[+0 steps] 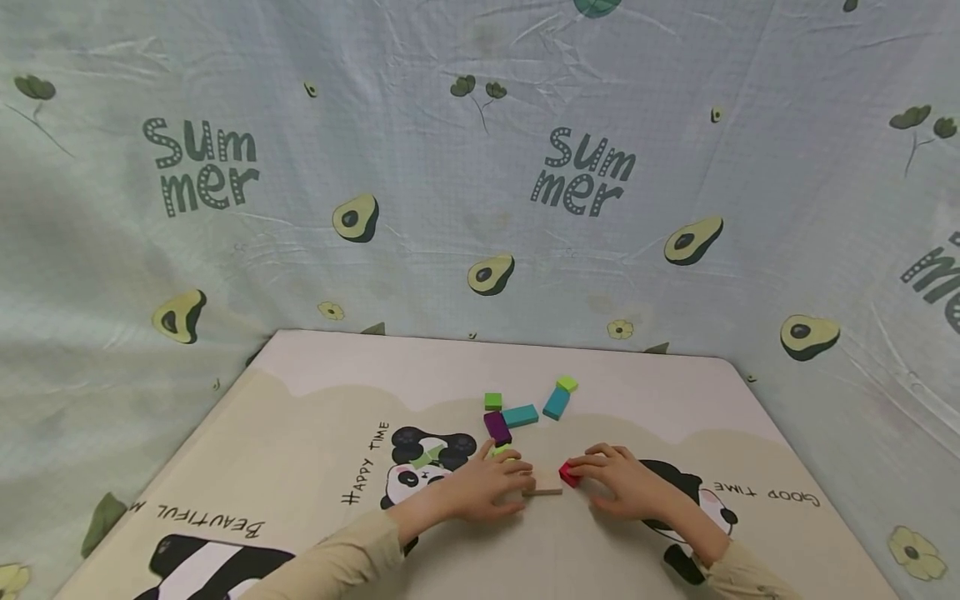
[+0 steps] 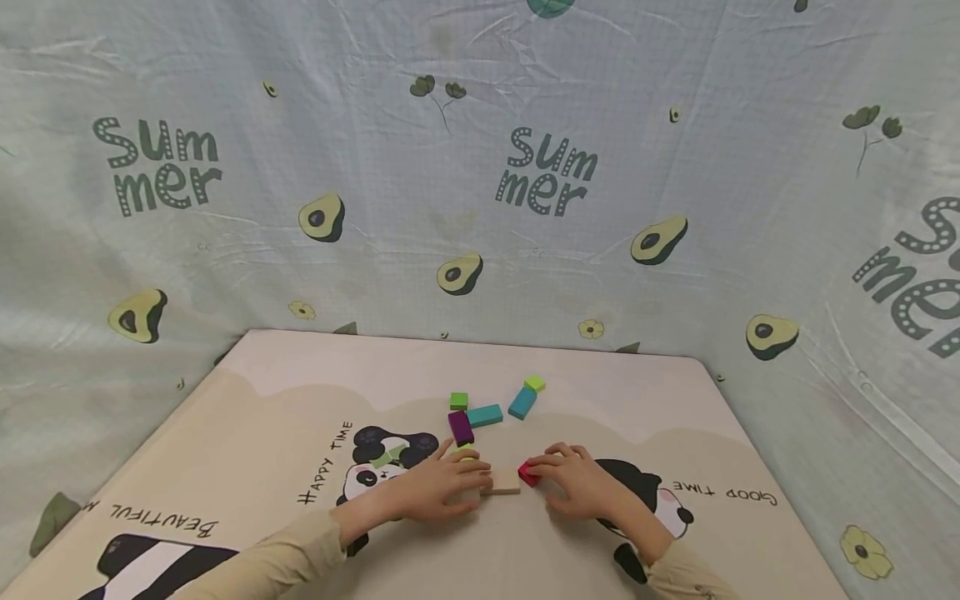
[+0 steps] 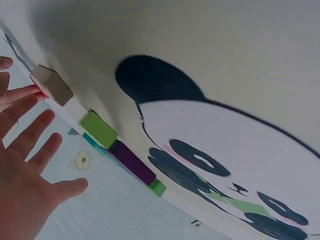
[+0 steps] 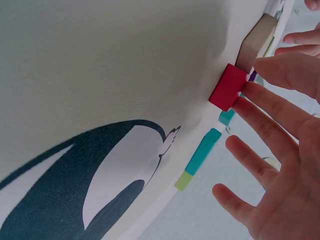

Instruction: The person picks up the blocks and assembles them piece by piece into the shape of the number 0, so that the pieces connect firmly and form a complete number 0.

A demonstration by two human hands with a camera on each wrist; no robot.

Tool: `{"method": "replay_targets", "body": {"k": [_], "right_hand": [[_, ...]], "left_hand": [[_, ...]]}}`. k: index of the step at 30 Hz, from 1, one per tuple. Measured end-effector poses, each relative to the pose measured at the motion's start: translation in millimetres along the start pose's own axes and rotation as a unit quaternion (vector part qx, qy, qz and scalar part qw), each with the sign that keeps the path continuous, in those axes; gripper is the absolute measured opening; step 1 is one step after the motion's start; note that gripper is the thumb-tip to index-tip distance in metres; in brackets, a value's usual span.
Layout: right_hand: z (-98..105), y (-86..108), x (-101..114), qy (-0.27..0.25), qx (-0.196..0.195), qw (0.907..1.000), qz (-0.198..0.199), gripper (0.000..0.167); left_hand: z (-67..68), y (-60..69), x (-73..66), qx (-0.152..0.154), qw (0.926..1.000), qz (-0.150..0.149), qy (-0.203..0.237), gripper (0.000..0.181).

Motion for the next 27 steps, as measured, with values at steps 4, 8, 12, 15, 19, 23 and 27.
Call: {"method": "replay_targets", "body": {"k": [4, 8, 12, 15, 19, 23, 27], "right_hand": [[1, -0.9, 1, -0.001, -0.001, 1.0, 0.001, 0.043], [0, -2.1, 0, -0.005, 0.005, 1.0, -0.003, 0.042], [-1, -3.7, -1, -0.004, 0.011, 0.9999, -0.009, 0.042], [-1, -4.8, -1, -0.005, 0.012, 0.9999, -0.009, 0.041], [-1, -4.9, -1, -0.005, 0.008, 0.9999, -0.007, 0.041], [-2, -4.3, -1, -0.009, 0.01, 0.9998, -0.013, 0.04], [-2, -3.9, -1, -0.009, 0.016, 0.9997, -0.019, 0.04]], "left_hand": [[4.2, 6.6, 5.0, -0.007, 0.9999, 0.0, -0.015, 0.033], [5.8, 12.8, 12.3, -0.001, 0.9995, 0.01, -0.029, 0.034], [6.8, 18.8, 17.9, -0.004, 0.9993, 0.016, -0.034, 0.034], [8.3, 22.3, 20.3, -0.018, 0.9991, 0.012, -0.037, 0.033], [10.0, 24.6, 24.0, -0.036, 0.9981, 0.005, -0.051, 0.031], [11.5, 25.2, 28.2, -0.047, 0.9965, 0.004, -0.068, 0.028], [8.8, 24.5, 32.5, -0.051, 0.9959, 0.011, -0.074, 0.027]]}}
Point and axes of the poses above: each hand's wrist, its own y-axis away from the middle knuckle, its own z-axis out of the back of the hand, x = y × z, the point moved 5 cm from there along -y, towards the middle knuckle, and after that the axes turned 11 degrees about -z, right-handed, at the moved point
